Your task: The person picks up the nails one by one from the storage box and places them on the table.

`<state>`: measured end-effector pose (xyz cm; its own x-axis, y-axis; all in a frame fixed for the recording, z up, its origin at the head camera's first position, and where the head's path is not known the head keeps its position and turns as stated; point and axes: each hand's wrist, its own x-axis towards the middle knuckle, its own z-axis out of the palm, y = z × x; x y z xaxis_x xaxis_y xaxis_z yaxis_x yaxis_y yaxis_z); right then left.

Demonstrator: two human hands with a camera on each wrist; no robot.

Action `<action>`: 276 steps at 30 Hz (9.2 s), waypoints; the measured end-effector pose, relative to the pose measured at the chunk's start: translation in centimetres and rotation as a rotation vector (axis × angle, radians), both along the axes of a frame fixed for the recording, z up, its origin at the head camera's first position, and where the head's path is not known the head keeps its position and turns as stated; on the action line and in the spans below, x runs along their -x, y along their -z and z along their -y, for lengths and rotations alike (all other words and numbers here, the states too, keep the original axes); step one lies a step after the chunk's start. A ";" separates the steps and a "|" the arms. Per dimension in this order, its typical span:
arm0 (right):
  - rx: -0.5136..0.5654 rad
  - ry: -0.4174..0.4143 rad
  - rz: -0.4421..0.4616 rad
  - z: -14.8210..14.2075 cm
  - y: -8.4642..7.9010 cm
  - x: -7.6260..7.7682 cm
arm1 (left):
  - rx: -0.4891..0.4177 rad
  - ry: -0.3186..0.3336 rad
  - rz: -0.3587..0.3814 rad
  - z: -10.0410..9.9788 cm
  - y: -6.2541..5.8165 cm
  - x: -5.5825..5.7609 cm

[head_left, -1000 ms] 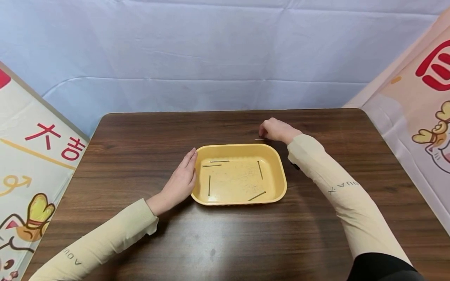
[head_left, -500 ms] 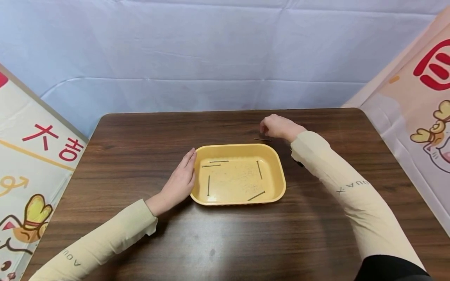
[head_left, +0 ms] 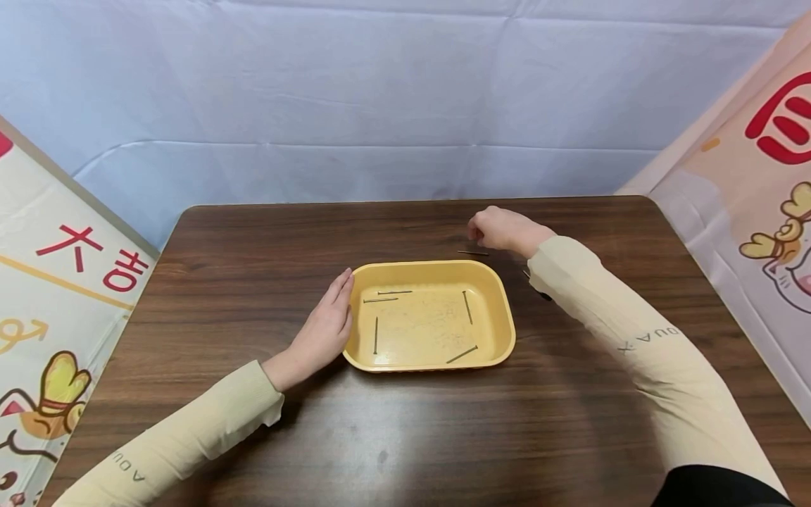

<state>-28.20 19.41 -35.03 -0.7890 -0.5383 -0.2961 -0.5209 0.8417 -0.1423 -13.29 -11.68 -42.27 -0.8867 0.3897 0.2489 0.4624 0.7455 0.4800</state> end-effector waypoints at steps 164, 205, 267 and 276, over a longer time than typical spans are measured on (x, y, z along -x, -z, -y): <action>0.202 0.241 0.509 14.7 1.8 -8.9 | -0.002 -0.005 -0.012 -0.1 0.0 0.0; 0.136 -0.019 0.285 17.1 2.6 -9.0 | -0.026 0.009 -0.024 0.1 0.1 0.0; -0.024 -0.432 0.273 17.0 4.0 -8.9 | -0.031 0.010 -0.044 0.0 0.3 0.1; 0.010 -0.420 0.278 16.6 3.6 -8.8 | -0.029 0.013 -0.029 0.1 0.1 0.1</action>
<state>-19.41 2.82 -38.60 -0.3956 -0.7964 -0.4574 -0.7557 0.5653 -0.3306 -13.37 -11.74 -42.41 -0.8739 0.3932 0.2859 0.4859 0.7256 0.4872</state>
